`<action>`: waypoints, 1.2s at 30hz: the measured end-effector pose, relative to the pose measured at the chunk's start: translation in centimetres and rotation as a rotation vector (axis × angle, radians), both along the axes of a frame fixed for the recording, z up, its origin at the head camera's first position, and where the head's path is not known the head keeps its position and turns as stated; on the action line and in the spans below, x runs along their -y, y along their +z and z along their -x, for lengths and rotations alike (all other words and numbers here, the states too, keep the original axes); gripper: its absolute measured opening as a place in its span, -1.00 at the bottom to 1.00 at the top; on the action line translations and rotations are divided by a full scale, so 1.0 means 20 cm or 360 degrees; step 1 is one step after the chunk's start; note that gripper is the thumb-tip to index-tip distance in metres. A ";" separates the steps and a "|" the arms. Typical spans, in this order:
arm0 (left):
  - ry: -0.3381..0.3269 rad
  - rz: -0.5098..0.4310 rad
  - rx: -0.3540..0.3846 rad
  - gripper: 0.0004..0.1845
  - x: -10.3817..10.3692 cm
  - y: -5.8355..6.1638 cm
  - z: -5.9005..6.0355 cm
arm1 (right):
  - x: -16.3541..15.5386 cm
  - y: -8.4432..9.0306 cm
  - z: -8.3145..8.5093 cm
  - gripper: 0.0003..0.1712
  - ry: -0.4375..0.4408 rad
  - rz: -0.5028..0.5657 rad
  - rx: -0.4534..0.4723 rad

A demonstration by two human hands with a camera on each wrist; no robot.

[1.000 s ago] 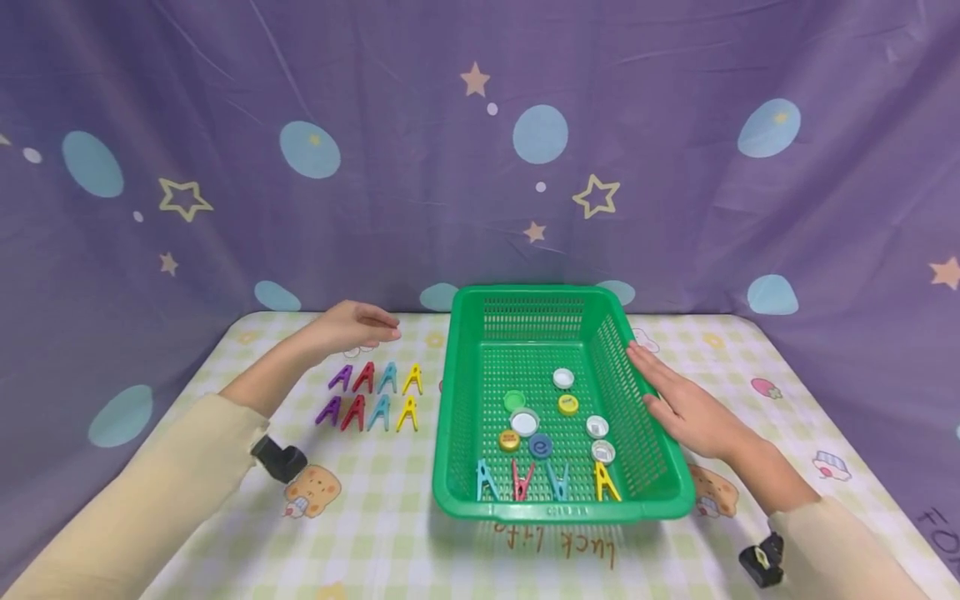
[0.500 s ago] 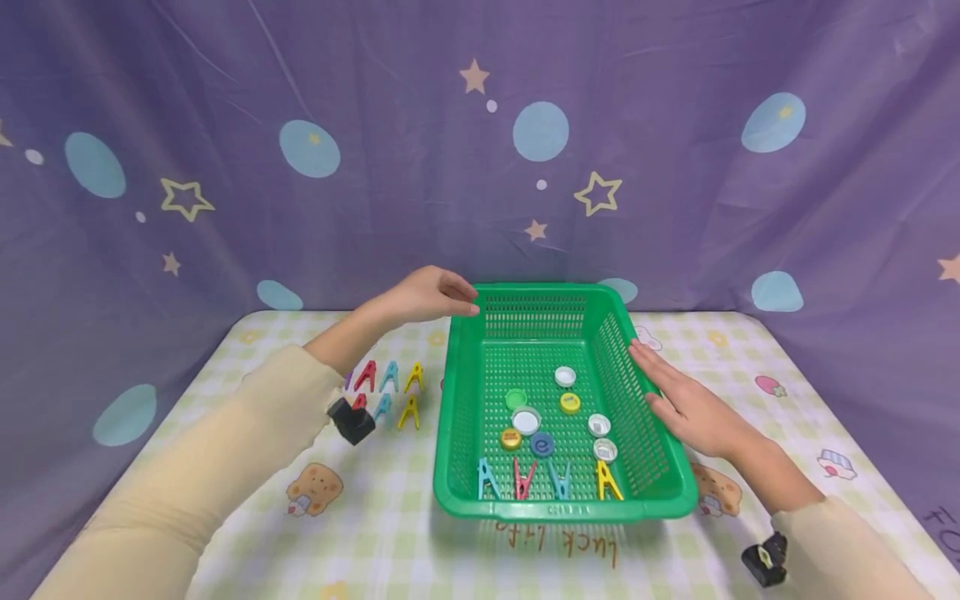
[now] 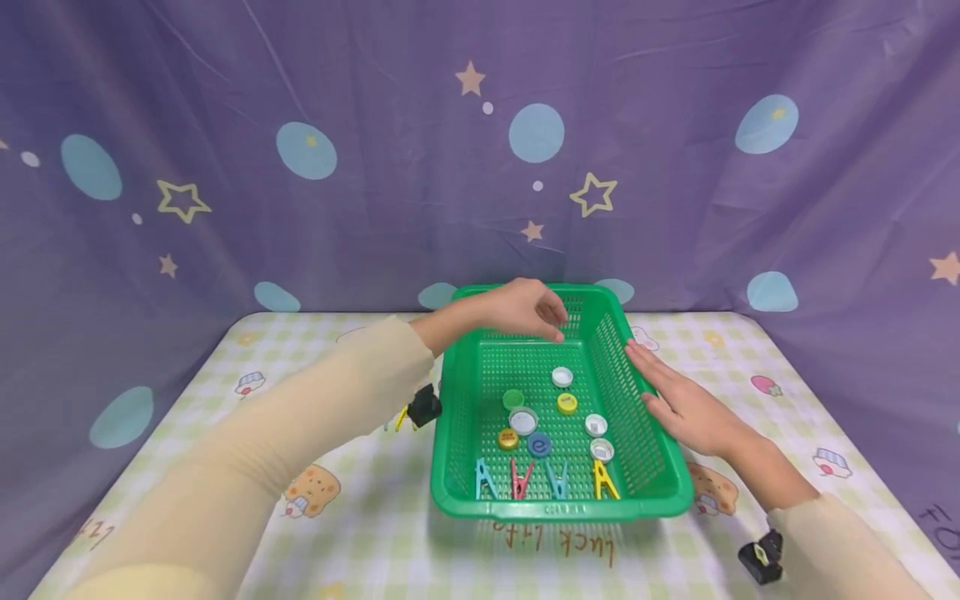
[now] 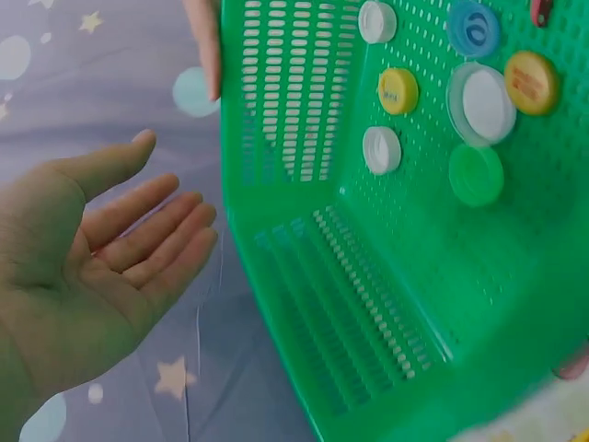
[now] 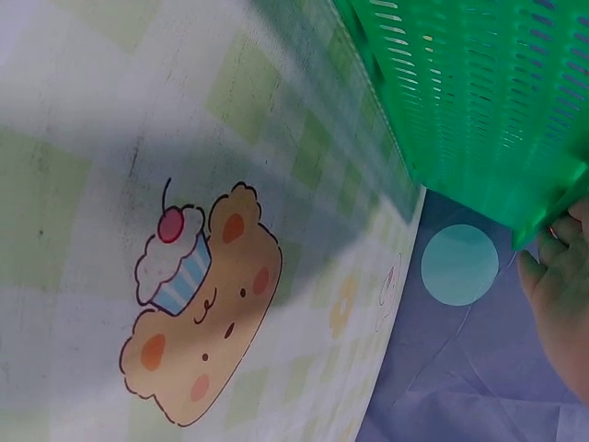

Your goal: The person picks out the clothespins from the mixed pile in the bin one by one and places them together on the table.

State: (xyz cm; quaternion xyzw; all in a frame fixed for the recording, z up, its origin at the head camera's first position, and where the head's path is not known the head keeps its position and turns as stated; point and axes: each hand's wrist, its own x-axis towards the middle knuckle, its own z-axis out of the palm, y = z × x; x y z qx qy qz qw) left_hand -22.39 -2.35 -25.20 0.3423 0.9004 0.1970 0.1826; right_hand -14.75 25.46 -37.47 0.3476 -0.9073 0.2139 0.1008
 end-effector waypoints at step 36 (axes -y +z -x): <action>-0.0894 0.0753 -0.0114 -0.73 -0.44 -0.54 -0.31 | -0.01 -0.02 0.01 -0.30 0.0005 0.0008 0.0019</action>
